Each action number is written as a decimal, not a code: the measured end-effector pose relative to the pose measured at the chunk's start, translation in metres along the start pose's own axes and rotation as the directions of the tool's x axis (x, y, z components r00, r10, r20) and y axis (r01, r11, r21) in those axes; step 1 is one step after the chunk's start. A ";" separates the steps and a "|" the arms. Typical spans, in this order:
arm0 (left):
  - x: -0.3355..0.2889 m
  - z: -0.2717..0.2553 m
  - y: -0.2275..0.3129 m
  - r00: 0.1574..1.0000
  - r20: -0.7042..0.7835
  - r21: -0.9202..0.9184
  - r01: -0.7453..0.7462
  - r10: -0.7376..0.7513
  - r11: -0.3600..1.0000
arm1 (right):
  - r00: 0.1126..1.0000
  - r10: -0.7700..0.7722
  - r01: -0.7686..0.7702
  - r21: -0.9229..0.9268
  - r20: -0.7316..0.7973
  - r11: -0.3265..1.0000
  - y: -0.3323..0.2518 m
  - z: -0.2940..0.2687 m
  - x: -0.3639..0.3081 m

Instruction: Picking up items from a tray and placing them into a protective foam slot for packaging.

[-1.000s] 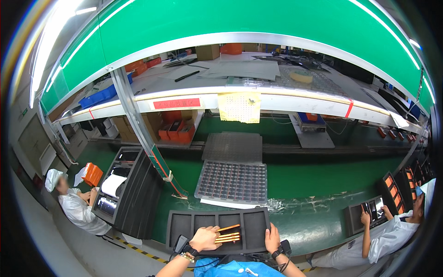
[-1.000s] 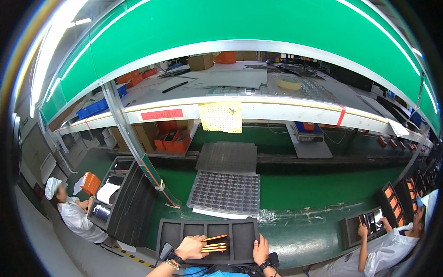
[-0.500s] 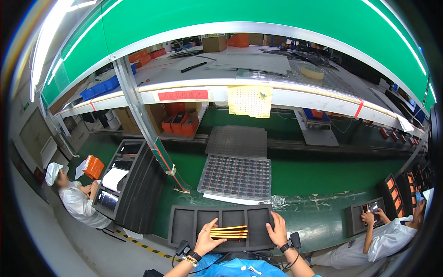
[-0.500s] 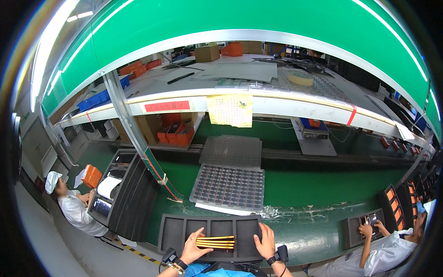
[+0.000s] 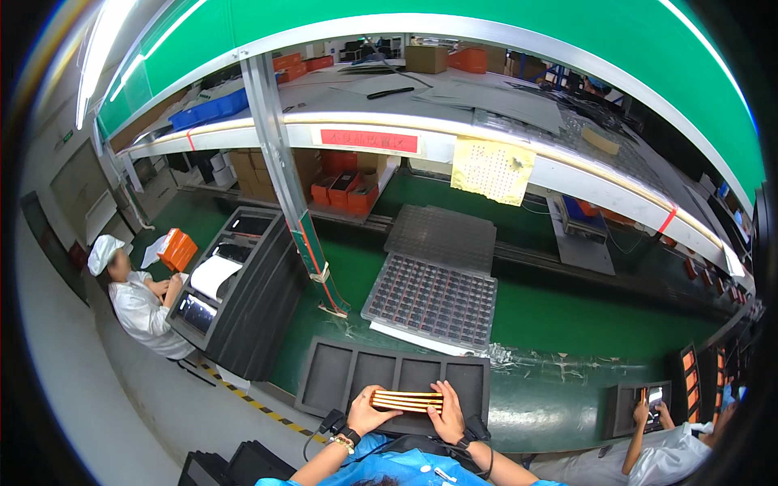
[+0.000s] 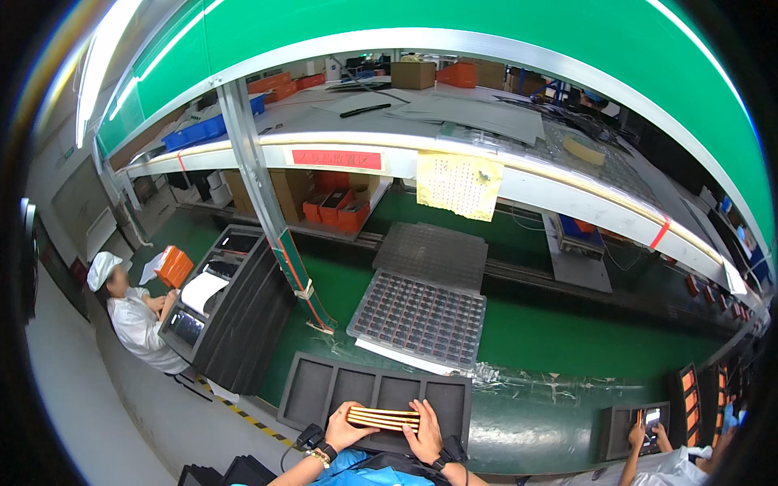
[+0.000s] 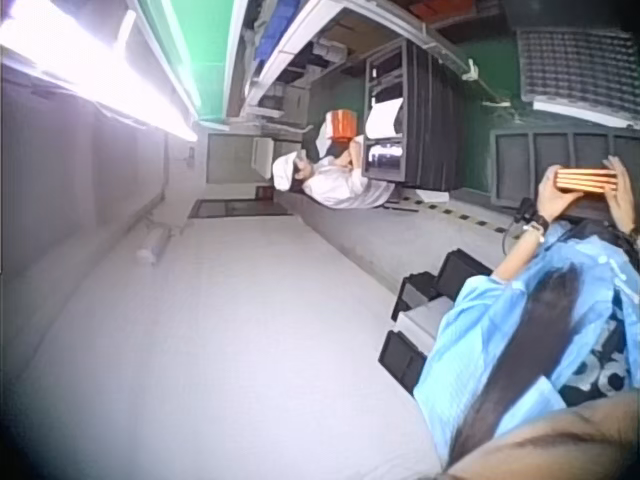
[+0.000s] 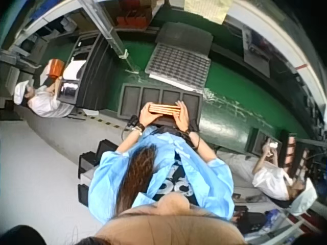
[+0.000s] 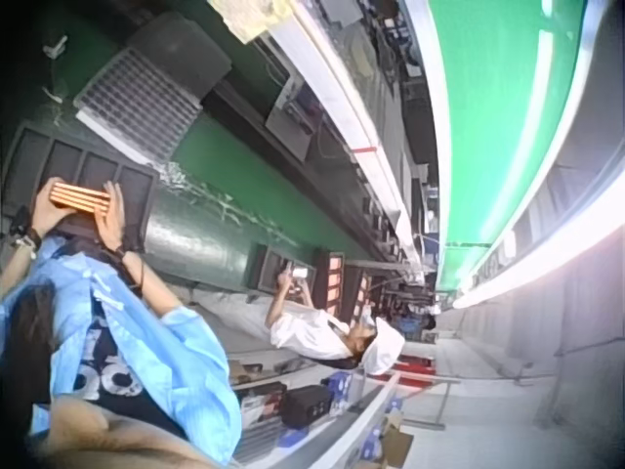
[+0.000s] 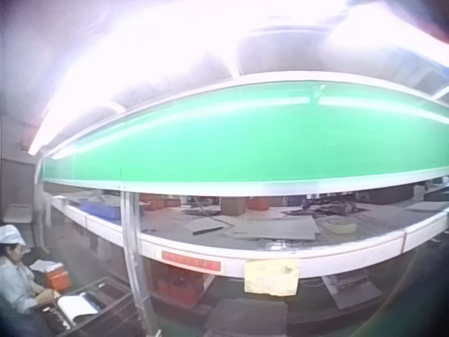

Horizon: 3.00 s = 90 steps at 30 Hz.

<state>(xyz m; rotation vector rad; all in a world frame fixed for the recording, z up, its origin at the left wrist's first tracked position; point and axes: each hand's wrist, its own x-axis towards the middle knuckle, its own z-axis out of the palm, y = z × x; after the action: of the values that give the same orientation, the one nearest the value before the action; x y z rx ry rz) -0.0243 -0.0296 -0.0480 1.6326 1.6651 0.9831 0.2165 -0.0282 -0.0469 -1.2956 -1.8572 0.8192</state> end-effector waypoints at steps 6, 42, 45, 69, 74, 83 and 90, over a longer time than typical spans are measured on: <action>0.002 0.009 0.000 0.999 -0.049 0.036 -0.006 0.008 0.999 | 0.988 -0.027 0.018 -0.066 -0.149 0.998 -0.005 0.000 0.002; 0.008 -0.008 -0.004 0.952 0.301 -0.135 -0.008 0.049 0.991 | 0.647 0.680 -0.735 0.518 0.346 0.437 0.137 0.141 -0.148; 0.008 -0.013 0.000 0.943 0.317 -0.244 0.181 -0.098 0.953 | 0.646 0.683 -0.739 0.502 0.340 0.449 0.144 0.145 -0.138; 0.005 -0.034 -0.008 0.888 0.285 0.080 -0.397 0.361 0.914 | 0.776 0.568 -0.629 0.393 0.274 0.671 0.182 0.170 -0.154; 0.015 -0.030 -0.028 0.842 0.351 0.133 -0.479 0.411 0.868 | 0.783 0.468 -0.608 0.345 0.410 0.715 0.160 0.150 -0.184; 0.027 -0.036 -0.028 0.813 0.403 0.074 -0.486 0.420 0.871 | 0.823 0.134 0.213 0.518 -0.551 0.828 0.096 0.058 -0.196; 0.023 -0.036 -0.031 0.805 0.294 0.086 -0.558 0.515 0.825 | 0.779 0.487 0.183 0.885 -0.396 0.427 0.241 0.012 -0.109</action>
<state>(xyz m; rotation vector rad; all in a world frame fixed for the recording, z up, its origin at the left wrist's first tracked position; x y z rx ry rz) -0.0724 -0.0097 -0.0522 2.3187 1.1446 0.8431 0.3517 -0.0620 -0.2717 -0.8220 -0.5118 1.1010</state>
